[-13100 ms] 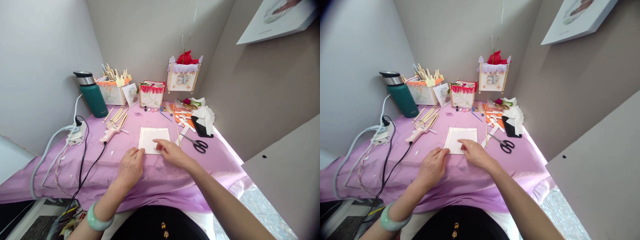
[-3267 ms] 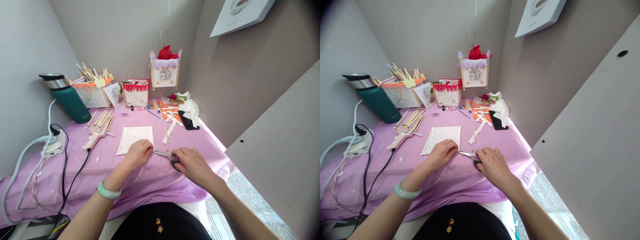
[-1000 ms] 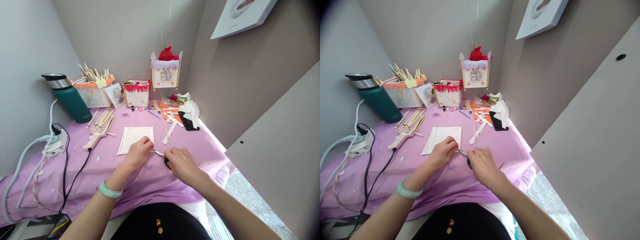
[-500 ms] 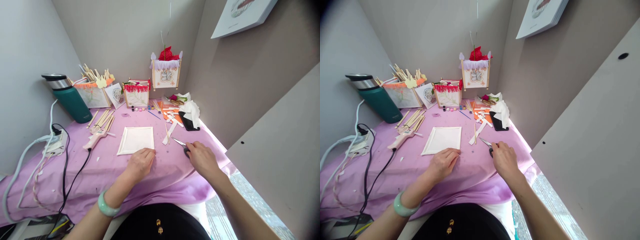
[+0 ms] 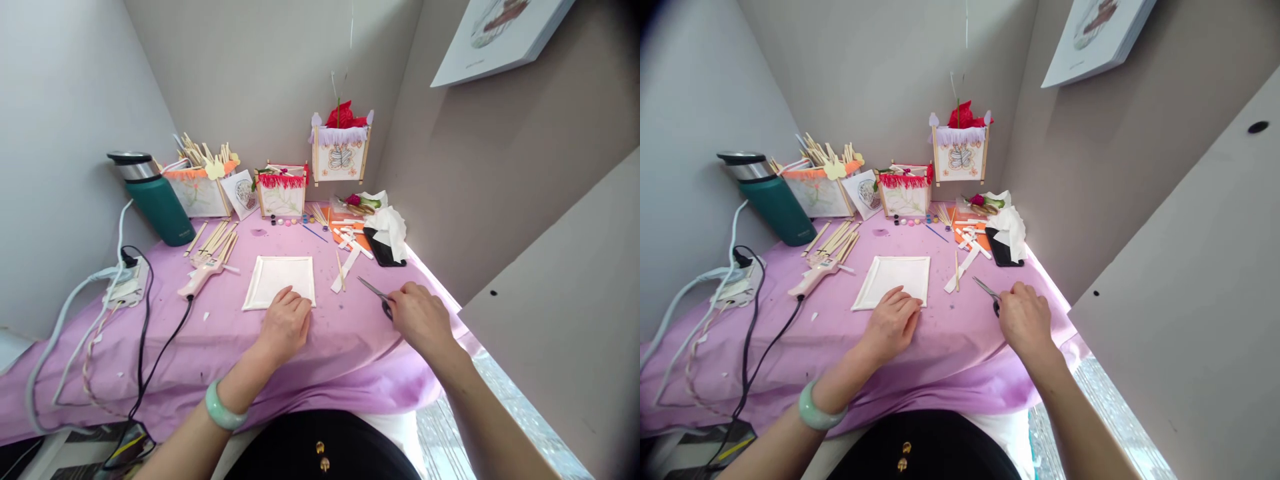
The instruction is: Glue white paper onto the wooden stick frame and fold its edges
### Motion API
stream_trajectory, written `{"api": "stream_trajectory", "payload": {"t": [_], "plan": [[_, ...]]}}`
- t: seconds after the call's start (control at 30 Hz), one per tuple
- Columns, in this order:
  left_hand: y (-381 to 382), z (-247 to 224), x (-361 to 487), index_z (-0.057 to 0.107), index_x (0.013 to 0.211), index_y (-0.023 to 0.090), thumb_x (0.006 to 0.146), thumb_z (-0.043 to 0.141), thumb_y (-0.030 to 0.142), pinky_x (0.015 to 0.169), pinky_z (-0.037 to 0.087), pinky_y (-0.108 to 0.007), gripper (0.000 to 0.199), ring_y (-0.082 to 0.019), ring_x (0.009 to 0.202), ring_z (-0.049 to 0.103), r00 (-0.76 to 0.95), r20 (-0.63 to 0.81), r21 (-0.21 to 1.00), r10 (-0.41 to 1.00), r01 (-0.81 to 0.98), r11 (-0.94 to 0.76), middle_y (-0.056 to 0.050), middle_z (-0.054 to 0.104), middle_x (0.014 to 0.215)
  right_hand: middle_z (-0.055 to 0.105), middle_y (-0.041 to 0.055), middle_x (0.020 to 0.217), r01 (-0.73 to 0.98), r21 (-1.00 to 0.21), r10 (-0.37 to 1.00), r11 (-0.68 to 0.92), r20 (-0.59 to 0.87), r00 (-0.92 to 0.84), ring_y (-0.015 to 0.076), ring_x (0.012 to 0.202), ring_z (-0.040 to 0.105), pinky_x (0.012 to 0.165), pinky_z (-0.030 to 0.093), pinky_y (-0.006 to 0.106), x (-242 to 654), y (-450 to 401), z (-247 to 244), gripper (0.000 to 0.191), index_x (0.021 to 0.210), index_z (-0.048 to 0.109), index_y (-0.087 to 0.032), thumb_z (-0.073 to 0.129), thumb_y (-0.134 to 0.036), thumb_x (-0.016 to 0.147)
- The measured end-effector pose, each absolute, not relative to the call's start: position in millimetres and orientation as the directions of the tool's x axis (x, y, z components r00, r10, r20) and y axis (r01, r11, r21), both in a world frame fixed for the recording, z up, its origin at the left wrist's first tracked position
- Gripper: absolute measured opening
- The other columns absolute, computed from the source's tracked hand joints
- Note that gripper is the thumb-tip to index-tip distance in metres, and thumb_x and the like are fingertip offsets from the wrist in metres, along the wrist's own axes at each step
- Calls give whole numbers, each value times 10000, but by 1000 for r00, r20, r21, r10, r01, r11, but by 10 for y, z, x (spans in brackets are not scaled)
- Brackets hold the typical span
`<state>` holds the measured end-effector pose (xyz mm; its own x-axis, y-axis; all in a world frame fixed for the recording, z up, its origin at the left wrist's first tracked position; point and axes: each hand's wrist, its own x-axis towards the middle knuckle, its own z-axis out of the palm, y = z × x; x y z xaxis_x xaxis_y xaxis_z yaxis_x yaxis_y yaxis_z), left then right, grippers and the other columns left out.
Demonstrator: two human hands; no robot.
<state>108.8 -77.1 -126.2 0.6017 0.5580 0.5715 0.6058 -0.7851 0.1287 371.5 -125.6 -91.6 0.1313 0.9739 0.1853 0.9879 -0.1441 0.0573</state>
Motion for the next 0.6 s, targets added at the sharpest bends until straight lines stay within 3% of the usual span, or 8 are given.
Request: {"api": "stream_trajectory", "payload": {"t": [0.1, 0.23, 0.3, 0.47, 0.6], "plan": [[-787, -1240, 1006, 548, 902, 203, 873, 457, 146, 965, 427, -425, 111, -182, 861, 578, 424, 654, 339, 627, 577, -744, -38, 648, 860, 623, 104, 894, 998, -43, 959, -39, 279, 50, 247, 895, 564, 723, 389, 352, 3522, -1238, -897, 304, 869, 714, -181, 424, -241, 940], [-778, -1182, 846, 523, 882, 194, 915, 407, 249, 780, 466, -356, 133, -191, 837, 579, 75, 630, 576, 773, 623, -529, -54, 616, 860, 631, 70, 972, 916, -180, 892, 359, 354, -280, 188, 909, 550, 795, 388, 309, 3043, -1209, -970, 237, 994, 677, -197, 449, -235, 945], [-741, -1152, 745, 518, 864, 192, 919, 393, 289, 744, 458, -344, 168, -190, 796, 579, -2, 597, 607, 803, 656, -449, -50, 611, 832, 616, 84, 1045, 884, -168, 854, 436, 388, -347, 200, 955, 526, 823, 368, 321, 2822, -1169, -1049, 228, 1081, 640, -186, 482, -266, 938], [-658, -1108, 464, 540, 849, 188, 887, 449, 309, 739, 454, -313, 156, -176, 781, 594, -140, 627, 585, 766, 734, -345, -42, 629, 824, 620, 85, 1006, 893, -65, 843, 446, 367, -394, 223, 939, 499, 812, 332, 368, 2625, -1064, -1138, 252, 1032, 635, -175, 442, -321, 960], [-691, -1137, 258, 558, 827, 194, 861, 497, 299, 695, 465, -267, 125, -149, 747, 618, -171, 589, 629, 790, 711, -316, -18, 660, 801, 627, 74, 1051, 879, -112, 851, 464, 333, -406, 216, 966, 516, 819, 365, 353, 2704, -1044, -1071, 232, 1041, 648, -192, 479, -320, 945]]}}
